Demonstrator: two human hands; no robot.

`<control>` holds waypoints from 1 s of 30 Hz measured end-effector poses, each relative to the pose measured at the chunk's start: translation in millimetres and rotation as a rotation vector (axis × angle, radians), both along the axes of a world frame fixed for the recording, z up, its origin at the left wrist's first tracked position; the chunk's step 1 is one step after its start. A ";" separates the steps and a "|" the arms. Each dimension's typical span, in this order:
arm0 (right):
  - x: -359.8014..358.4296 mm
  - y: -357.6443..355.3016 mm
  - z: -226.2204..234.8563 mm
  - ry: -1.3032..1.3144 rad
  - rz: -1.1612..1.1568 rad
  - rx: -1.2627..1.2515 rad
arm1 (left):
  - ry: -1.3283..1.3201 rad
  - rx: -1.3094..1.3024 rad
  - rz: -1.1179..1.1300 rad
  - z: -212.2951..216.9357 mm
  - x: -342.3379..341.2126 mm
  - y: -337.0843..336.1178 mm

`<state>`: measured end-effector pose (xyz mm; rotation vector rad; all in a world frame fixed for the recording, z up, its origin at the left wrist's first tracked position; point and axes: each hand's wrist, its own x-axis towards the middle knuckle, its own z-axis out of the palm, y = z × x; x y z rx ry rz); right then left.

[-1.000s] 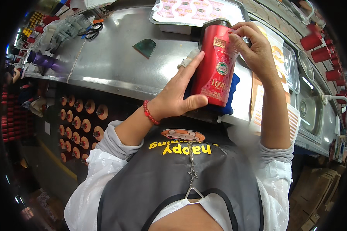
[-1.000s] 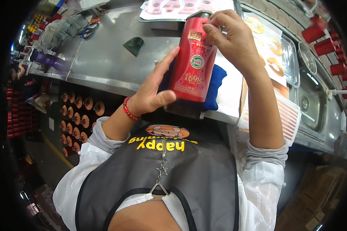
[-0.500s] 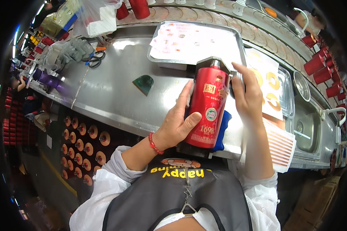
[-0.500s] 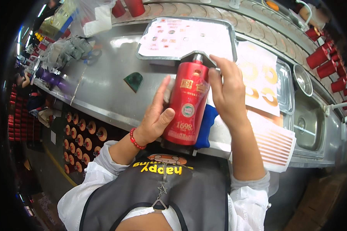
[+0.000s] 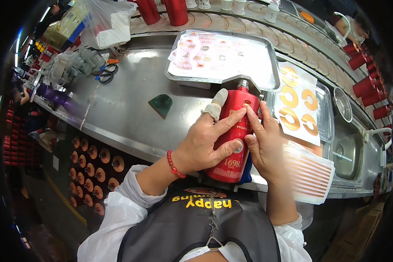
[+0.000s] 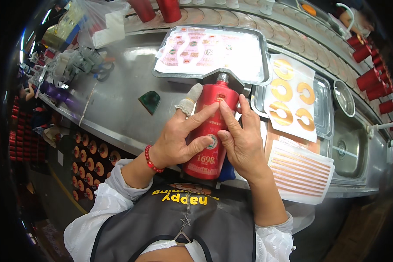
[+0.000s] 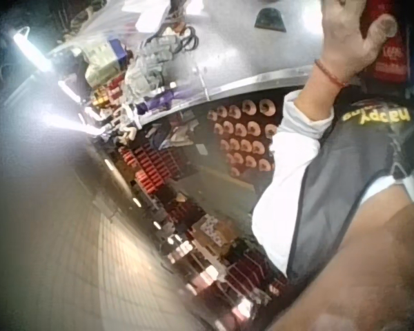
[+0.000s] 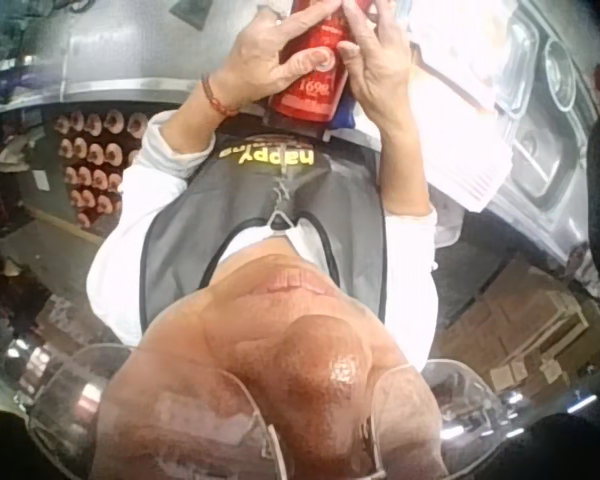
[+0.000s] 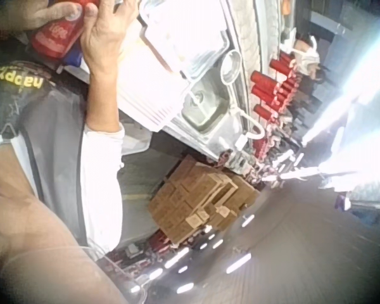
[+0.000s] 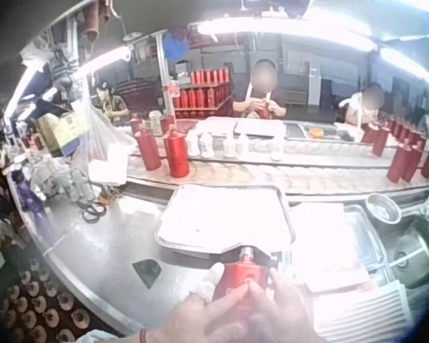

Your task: The person repeatedly picks red cylindrical containers from a tray, places a circular cardboard piece on the top opening, wipes the surface with a green cloth, applies a printed label to the side, smooths it with a small wooden stick, and returns the container to the tray. The process is repeated for multiple containers.

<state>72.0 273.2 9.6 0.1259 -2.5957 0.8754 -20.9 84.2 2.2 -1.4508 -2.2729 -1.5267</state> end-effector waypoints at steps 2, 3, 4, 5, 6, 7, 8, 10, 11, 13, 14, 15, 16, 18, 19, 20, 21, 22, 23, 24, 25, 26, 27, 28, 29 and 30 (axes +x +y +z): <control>-2.8 0.7 0.8 0.013 0.005 0.031 | -0.030 0.016 0.039 -3.8 4.9 0.2; -3.9 1.2 1.5 0.018 0.009 0.048 | -0.042 0.022 0.042 -4.9 5.0 0.2; -5.1 1.6 1.3 0.022 0.008 0.050 | -0.055 0.028 0.046 -6.0 5.0 -0.2; -6.3 2.0 1.0 0.026 0.007 0.053 | -0.068 0.034 0.049 -7.1 5.1 -0.3; -7.5 1.9 1.3 0.032 0.006 0.056 | -0.099 0.041 0.038 -7.6 4.2 -0.1; -8.0 1.7 1.6 0.031 -0.002 0.050 | -0.130 0.048 0.028 -8.0 2.7 0.2; -8.3 1.5 1.9 0.031 -0.011 0.043 | -0.162 0.056 0.016 -8.8 1.5 0.3; -9.6 0.5 2.7 0.028 -0.027 0.031 | -0.189 0.057 0.005 -14.0 -1.0 -0.8; -10.9 -0.2 3.5 0.025 -0.034 0.027 | -0.202 0.057 0.000 -17.8 -2.0 -1.3; -11.9 -1.5 5.4 0.026 -0.049 0.000 | -0.387 0.122 -0.046 -29.7 -1.2 -0.7; -12.0 -2.5 6.4 0.031 -0.055 -0.025 | -0.479 0.155 -0.069 -33.3 -0.5 -0.2; -12.6 -3.4 7.5 0.035 -0.059 -0.049 | -0.519 0.190 -0.086 -32.8 -0.3 0.8; -12.1 -4.7 9.6 0.030 -0.057 -0.006 | -0.558 0.225 -0.102 -30.7 -0.2 2.0; -8.1 -7.4 15.9 0.019 -0.054 0.082 | -0.597 0.211 -0.113 -22.7 1.7 0.9; -5.0 -9.1 19.0 -0.012 -0.042 0.108 | -0.597 0.161 -0.108 -16.1 4.3 -3.3; -0.7 -11.1 21.7 -0.042 -0.029 0.134 | -0.533 0.120 -0.095 -16.0 7.2 -7.7; 3.6 -11.7 22.8 -0.072 -0.018 0.162 | -0.468 0.080 -0.083 -15.9 10.2 -12.2; 7.4 -11.6 20.4 -0.030 -0.013 0.192 | -0.339 0.048 -0.062 -21.2 14.5 -17.0; 8.7 -11.2 20.5 -0.027 -0.001 0.185 | -0.211 0.016 -0.042 -24.6 19.1 -19.3; 10.2 -12.4 20.5 -0.027 0.014 0.174 | -0.232 0.013 -0.038 -25.6 25.8 -17.3; 11.2 -13.3 20.3 -0.027 0.029 0.164 | -0.269 -0.008 -0.051 -26.2 26.1 -18.6; 11.3 -13.6 18.4 -0.034 0.023 0.193 | -0.306 -0.029 -0.063 -27.3 25.2 -20.8; 11.0 -12.9 18.0 -0.036 0.025 0.190 | -0.336 -0.050 -0.075 -27.2 23.0 -21.8; 11.1 -11.8 17.7 -0.039 0.027 0.186 | -0.334 -0.047 -0.081 -28.9 21.4 -21.9; 11.1 -10.9 17.9 -0.042 0.029 0.183 | -0.333 -0.045 -0.086 -32.0 19.7 -22.0; 11.3 -10.3 17.9 -0.044 0.034 0.178 | -0.333 -0.043 -0.094 -34.3 18.8 -22.0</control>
